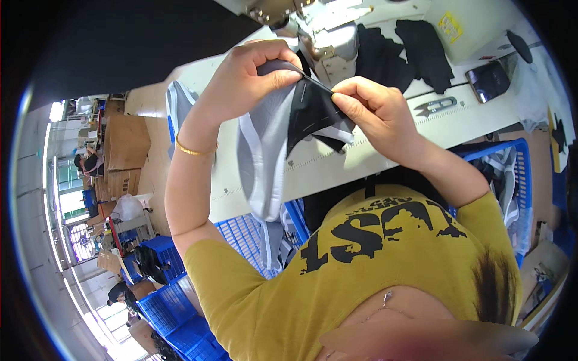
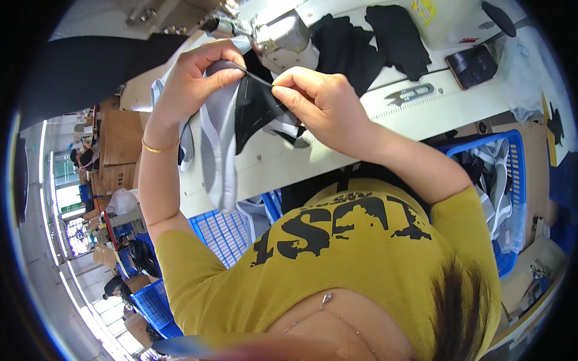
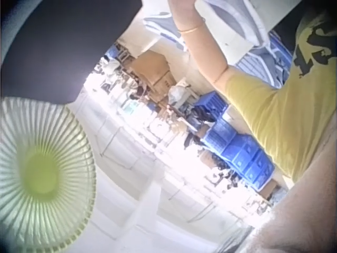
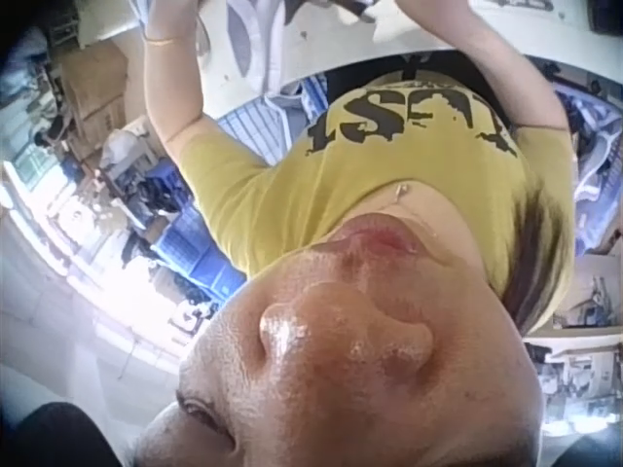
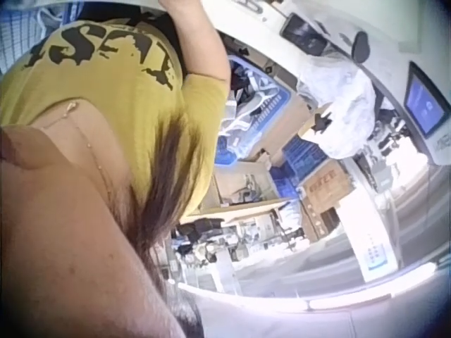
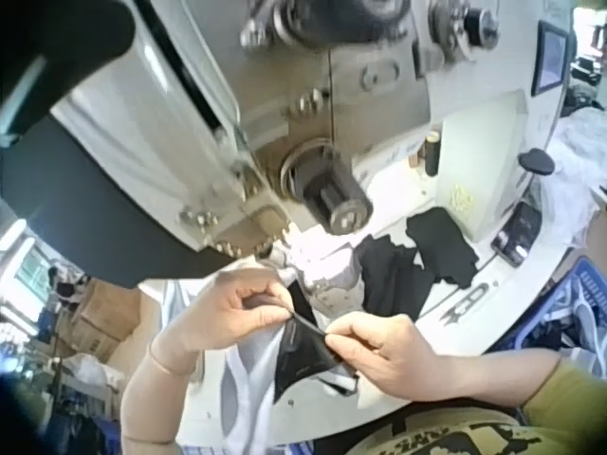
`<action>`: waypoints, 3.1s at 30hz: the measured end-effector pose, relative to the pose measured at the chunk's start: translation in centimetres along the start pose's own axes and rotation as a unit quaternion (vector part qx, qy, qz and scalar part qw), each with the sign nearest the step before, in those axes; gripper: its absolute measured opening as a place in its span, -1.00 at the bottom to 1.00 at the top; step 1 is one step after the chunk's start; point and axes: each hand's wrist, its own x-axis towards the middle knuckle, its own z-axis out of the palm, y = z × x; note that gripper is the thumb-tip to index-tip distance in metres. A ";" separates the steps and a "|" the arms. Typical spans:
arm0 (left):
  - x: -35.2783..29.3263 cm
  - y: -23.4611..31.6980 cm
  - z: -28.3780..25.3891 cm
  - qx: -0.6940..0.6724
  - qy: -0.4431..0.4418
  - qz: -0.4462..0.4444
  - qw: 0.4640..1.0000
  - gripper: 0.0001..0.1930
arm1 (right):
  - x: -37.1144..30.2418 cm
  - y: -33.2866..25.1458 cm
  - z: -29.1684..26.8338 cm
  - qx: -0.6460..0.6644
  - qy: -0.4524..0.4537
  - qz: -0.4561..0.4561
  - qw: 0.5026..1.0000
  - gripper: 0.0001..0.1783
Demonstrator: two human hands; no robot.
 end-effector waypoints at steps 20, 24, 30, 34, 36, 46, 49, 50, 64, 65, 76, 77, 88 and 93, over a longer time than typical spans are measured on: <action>4.4 -9.9 -2.8 -0.193 0.064 -0.091 0.975 -0.53 | 3.1 0.9 2.2 0.235 0.112 0.067 0.963 -0.83; 5.6 -10.3 -3.3 0.138 0.064 -0.035 0.988 -0.59 | 2.8 0.2 1.4 0.271 0.118 0.067 0.953 -0.82; 5.3 -9.6 -2.7 0.185 0.077 -0.022 0.979 -0.60 | 3.1 0.5 1.2 0.281 0.123 0.074 0.949 -0.82; 4.9 -9.2 -3.1 0.218 0.095 -0.025 0.971 -0.61 | 3.0 0.5 2.0 0.277 0.116 0.067 0.951 -0.83; 3.8 -9.0 -3.8 0.234 0.110 -0.031 0.966 -0.61 | 2.9 0.2 2.9 0.276 0.106 0.067 0.953 -0.84; 0.0 -6.1 -4.9 0.290 0.148 -0.005 0.945 -0.62 | 3.1 0.4 3.8 0.247 0.116 0.039 0.961 -0.85; -1.1 2.7 -0.7 0.350 0.201 -0.198 0.893 -0.70 | 2.7 1.1 2.4 0.213 0.123 0.059 0.968 -0.84; -2.5 2.9 0.8 0.417 0.267 -0.094 0.864 -0.74 | 2.7 1.1 2.3 0.216 0.124 0.057 0.967 -0.84; -1.9 2.6 7.9 0.287 0.314 0.191 0.884 -0.78 | 1.9 0.6 2.5 0.307 0.101 0.062 0.944 -0.78; -1.9 2.8 7.9 0.290 0.312 0.191 0.884 -0.78 | 1.9 0.5 2.5 0.321 0.100 0.062 0.940 -0.79; -1.3 3.0 7.5 0.348 0.320 0.191 0.860 -0.78 | 2.6 -0.8 2.4 0.371 0.097 0.108 0.917 -0.80; -1.2 2.8 7.5 0.352 0.325 0.192 0.856 -0.78 | 2.7 -0.9 2.5 0.378 0.097 0.108 0.915 -0.79; -0.1 2.6 7.0 0.337 0.344 0.181 0.858 -0.75 | 3.0 -0.3 2.1 0.372 0.056 0.094 0.922 -0.75; -0.2 2.5 6.4 0.315 0.360 0.163 0.863 -0.80 | 3.0 0.0 2.6 0.294 0.094 0.054 0.950 -0.78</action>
